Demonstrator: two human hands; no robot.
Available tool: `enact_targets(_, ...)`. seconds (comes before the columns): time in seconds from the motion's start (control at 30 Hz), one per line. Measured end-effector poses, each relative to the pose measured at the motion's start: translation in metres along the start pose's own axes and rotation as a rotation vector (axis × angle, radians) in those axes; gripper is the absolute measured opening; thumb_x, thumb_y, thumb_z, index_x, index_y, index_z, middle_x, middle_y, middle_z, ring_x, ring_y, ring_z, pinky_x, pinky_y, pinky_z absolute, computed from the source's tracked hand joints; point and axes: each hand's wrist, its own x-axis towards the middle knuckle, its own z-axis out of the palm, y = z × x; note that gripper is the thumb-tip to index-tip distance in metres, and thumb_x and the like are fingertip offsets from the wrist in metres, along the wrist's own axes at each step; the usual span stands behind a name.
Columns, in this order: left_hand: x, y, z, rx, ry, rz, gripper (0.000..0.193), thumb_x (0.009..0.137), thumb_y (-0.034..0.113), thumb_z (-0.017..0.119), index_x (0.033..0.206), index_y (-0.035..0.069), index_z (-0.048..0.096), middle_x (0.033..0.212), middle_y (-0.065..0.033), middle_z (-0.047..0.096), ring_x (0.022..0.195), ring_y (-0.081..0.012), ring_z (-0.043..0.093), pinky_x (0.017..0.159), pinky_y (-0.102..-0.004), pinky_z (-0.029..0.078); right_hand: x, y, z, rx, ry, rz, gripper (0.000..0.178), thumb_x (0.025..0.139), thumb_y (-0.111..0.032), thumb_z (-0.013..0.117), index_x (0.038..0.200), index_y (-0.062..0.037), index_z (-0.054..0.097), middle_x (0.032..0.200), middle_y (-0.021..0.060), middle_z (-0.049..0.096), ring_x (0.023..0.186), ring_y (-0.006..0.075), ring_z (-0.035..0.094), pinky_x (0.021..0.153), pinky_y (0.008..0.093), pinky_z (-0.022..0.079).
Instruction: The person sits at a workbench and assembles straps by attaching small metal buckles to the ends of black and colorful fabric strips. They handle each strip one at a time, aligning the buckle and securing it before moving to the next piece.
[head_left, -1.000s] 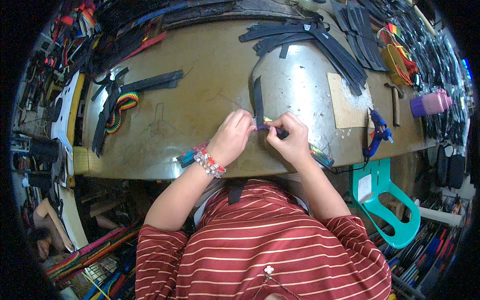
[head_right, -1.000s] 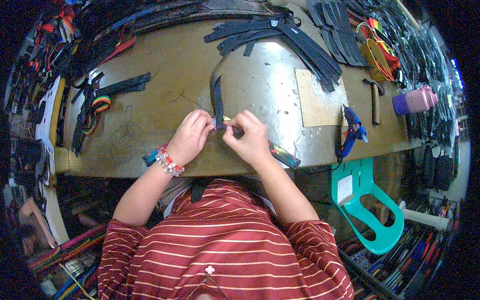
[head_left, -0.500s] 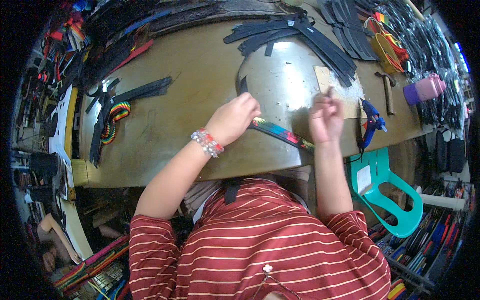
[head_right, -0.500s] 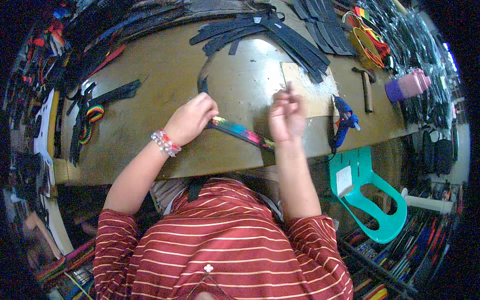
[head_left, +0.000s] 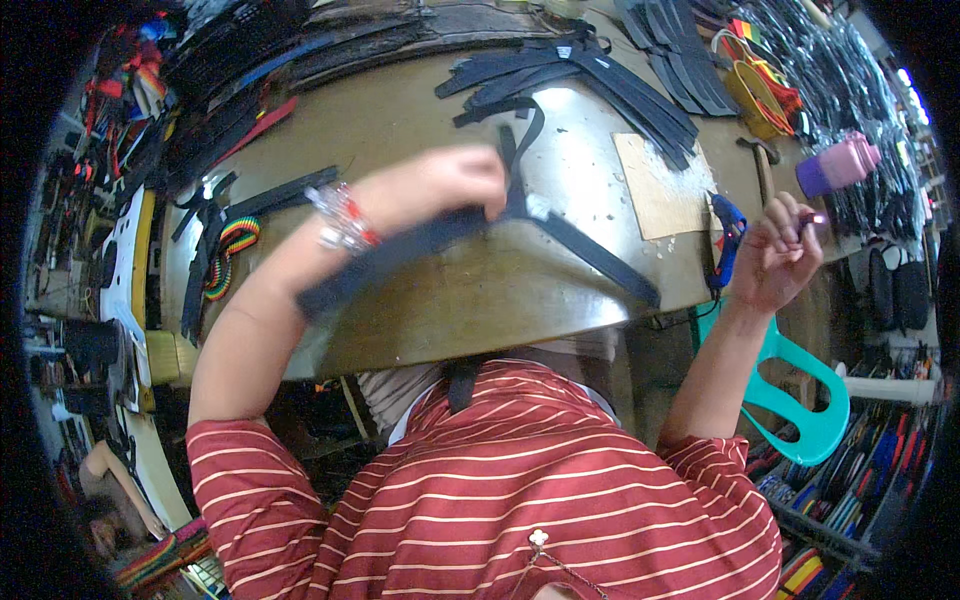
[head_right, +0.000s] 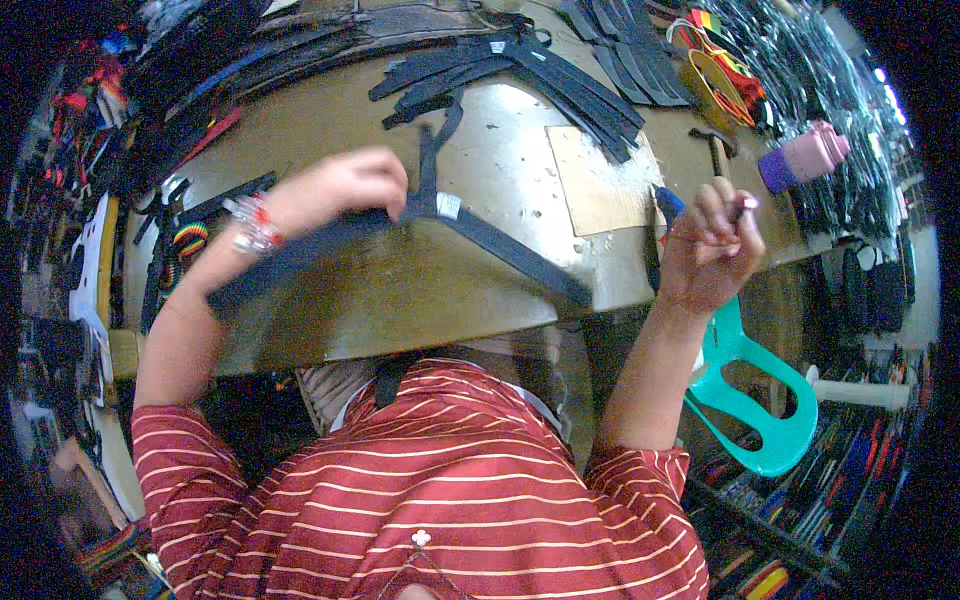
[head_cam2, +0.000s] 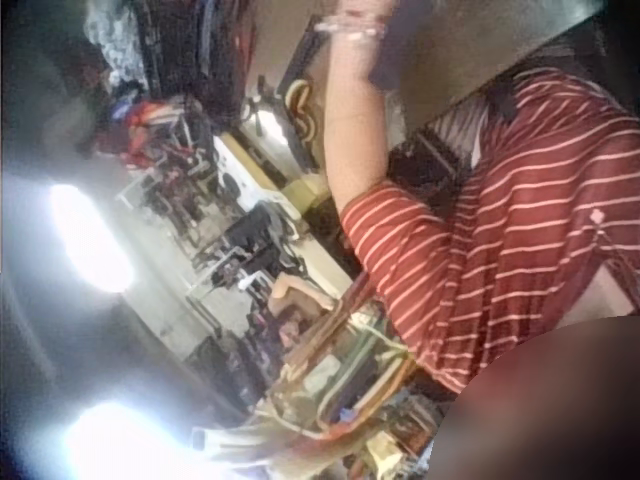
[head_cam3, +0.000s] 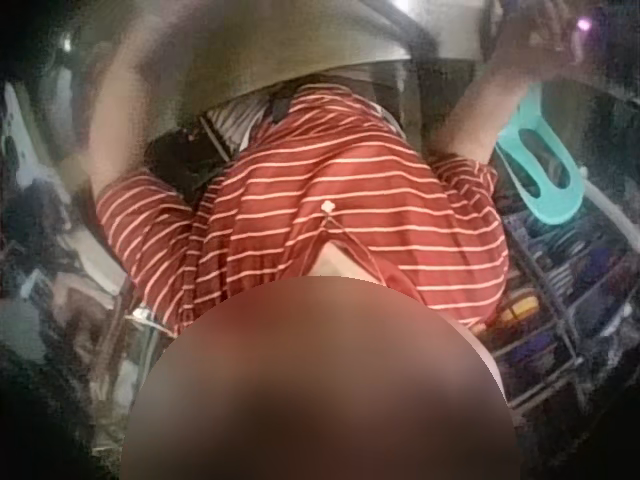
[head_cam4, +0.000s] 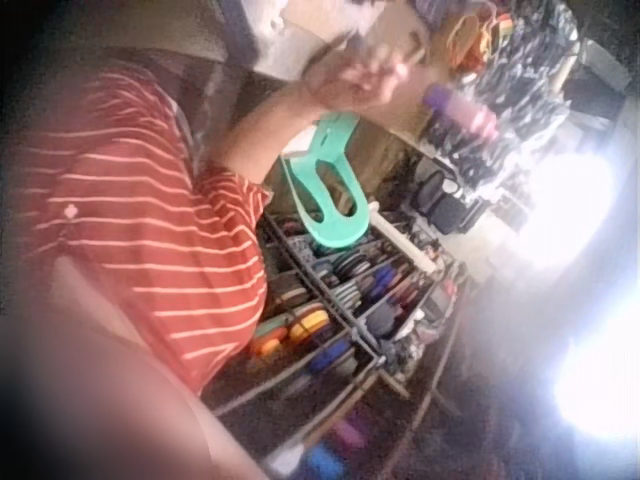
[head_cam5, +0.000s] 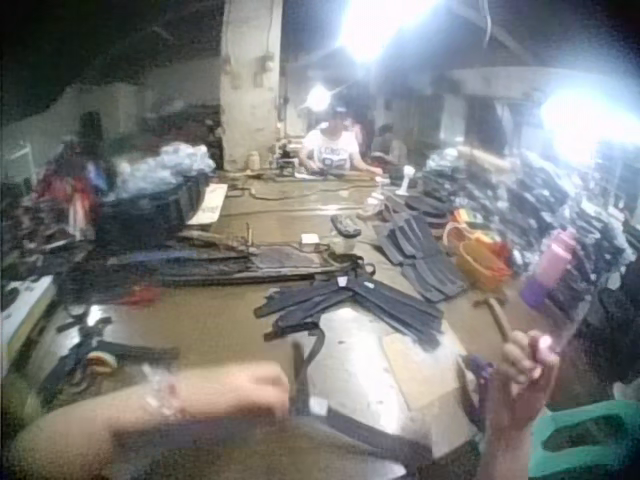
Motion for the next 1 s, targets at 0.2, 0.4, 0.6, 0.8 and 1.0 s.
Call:
enact_targets(0.2, -0.028, -0.039, 0.026, 0.332, 0.054, 0.200, 0.007, 0.081, 0.008, 0.057, 0.086, 0.005, 0.060, 0.094, -0.0090, 0.060, 0.097, -0.0229, 0.058, 0.087, -0.0326, 0.046, -0.028, 0.101, -0.019, -0.644, 0.207, 0.306, 0.008, 0.087, -0.007, 0.056, 0.092, -0.0007, 0.059, 0.082, 0.0074, 0.060, 0.065, 0.0159, 0.061, 0.057, 0.0280, 0.051)
enact_targets(0.4, -0.002, -0.023, 0.072, 0.280, 0.562, -0.216, 0.019, 0.083, 0.018, 0.063, 0.096, 0.004, 0.063, 0.085, -0.0108, 0.057, 0.073, -0.0218, 0.060, 0.067, -0.0311, 0.050, -0.048, 0.171, -0.029, -0.993, 0.340, 0.454, 0.009, 0.086, -0.004, 0.054, 0.090, 0.0033, 0.057, 0.072, 0.0101, 0.061, 0.060, 0.0128, 0.060, 0.055, 0.0264, 0.052)
enact_targets(0.6, 0.003, -0.051, 0.111, 0.145, 0.804, -0.309, 0.014, 0.084, 0.015, 0.061, 0.082, 0.001, 0.060, 0.078, -0.0100, 0.055, 0.063, -0.0202, 0.057, 0.061, -0.0315, 0.047, -0.062, 0.183, -0.044, -1.511, 0.135, 0.502, 0.010, 0.074, -0.008, 0.063, 0.079, 0.0012, 0.063, 0.070, 0.0091, 0.061, 0.062, 0.0140, 0.060, 0.058, 0.0277, 0.049)
enact_targets(0.8, 0.003, -0.050, 0.106, 0.079, 0.766, -0.353, 0.015, 0.085, 0.016, 0.062, 0.082, 0.002, 0.059, 0.079, -0.0065, 0.055, 0.065, -0.0144, 0.055, 0.060, -0.0281, 0.046, -0.064, 0.189, -0.043, -1.584, 0.046, 0.417, 0.011, 0.071, -0.008, 0.064, 0.078, 0.0004, 0.064, 0.070, 0.0078, 0.061, 0.065, 0.0135, 0.059, 0.060, 0.0283, 0.048)
enact_targets(1.0, -0.018, -0.016, 0.085, -0.404, 0.410, -0.038, 0.014, 0.086, 0.019, 0.063, 0.086, 0.006, 0.060, 0.078, -0.0003, 0.056, 0.073, -0.0119, 0.055, 0.067, -0.0289, 0.046, -0.055, 0.171, -0.046, -0.955, 0.388, 0.490, 0.009, 0.086, -0.002, 0.051, 0.091, 0.0022, 0.056, 0.069, 0.0081, 0.060, 0.059, 0.0129, 0.059, 0.050, 0.0236, 0.048)
